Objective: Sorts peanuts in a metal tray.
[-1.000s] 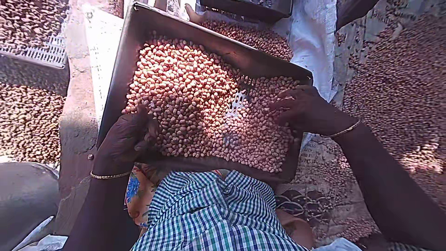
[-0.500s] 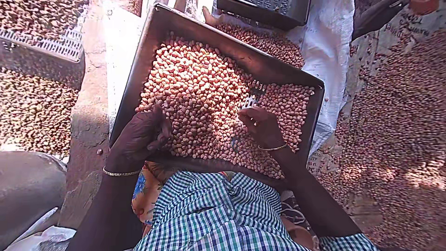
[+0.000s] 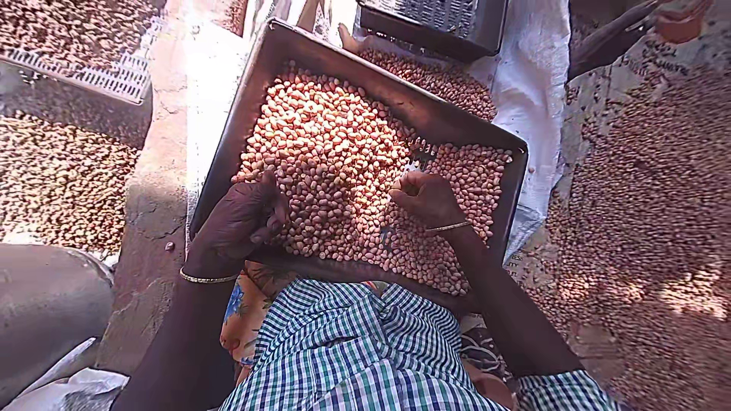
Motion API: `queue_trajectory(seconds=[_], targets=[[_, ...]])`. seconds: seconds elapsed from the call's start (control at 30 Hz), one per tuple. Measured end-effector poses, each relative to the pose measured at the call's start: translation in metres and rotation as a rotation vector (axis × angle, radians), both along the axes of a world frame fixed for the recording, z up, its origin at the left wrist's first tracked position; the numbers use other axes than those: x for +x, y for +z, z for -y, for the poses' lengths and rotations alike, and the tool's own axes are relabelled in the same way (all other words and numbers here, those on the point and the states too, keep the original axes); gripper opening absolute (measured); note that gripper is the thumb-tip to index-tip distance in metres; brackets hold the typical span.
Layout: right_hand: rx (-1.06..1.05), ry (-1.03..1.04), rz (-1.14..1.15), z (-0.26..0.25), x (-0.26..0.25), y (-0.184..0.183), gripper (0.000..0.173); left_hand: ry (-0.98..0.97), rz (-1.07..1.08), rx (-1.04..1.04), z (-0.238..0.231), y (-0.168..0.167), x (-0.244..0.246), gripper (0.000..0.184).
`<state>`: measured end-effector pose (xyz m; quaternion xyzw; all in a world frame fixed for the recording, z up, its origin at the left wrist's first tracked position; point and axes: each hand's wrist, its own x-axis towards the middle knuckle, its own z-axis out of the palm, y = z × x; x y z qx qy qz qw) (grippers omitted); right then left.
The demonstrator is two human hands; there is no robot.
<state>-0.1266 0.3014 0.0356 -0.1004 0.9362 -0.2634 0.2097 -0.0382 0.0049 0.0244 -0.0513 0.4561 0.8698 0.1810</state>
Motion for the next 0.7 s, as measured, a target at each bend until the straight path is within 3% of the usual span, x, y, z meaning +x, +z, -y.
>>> queue_trajectory(seconds=[0.07, 0.17, 0.2, 0.3, 0.37, 0.43, 0.57, 0.7], targets=[[-0.092, 0.016, 0.135, -0.004, -0.008, 0.012, 0.01, 0.031, 0.011, 0.007, 0.0, -0.002, 0.001, 0.056], [0.078, 0.213, 0.329, 0.021, -0.024, 0.035, 0.011, 0.071, 0.054, 0.026, -0.001, 0.001, 0.0, 0.058], [-0.014, 0.24, 0.266, 0.033, -0.027, 0.043, 0.011, 0.092, 0.061, 0.041, -0.002, 0.001, -0.001, 0.059], [-0.701, 0.194, -0.061, 0.074, -0.031, 0.065, 0.029, 0.168, 0.087, 0.097, -0.003, 0.001, -0.001, 0.059], [-0.837, 0.301, -0.307, 0.082, -0.031, 0.058, 0.025, 0.187, 0.069, 0.131, -0.001, 0.0, -0.003, 0.062], [-0.836, 0.548, -0.345, 0.071, -0.012, 0.03, 0.026, 0.183, 0.055, 0.135, 0.001, 0.0, -0.004, 0.063], [-0.886, 0.911, -0.163, 0.073, 0.028, -0.013, 0.036, 0.143, 0.048, 0.129, 0.002, -0.002, -0.004, 0.063], [-0.556, 1.064, -0.258, 0.072, 0.041, -0.035, 0.043, 0.152, 0.07, 0.132, 0.001, 0.0, -0.004, 0.063]])
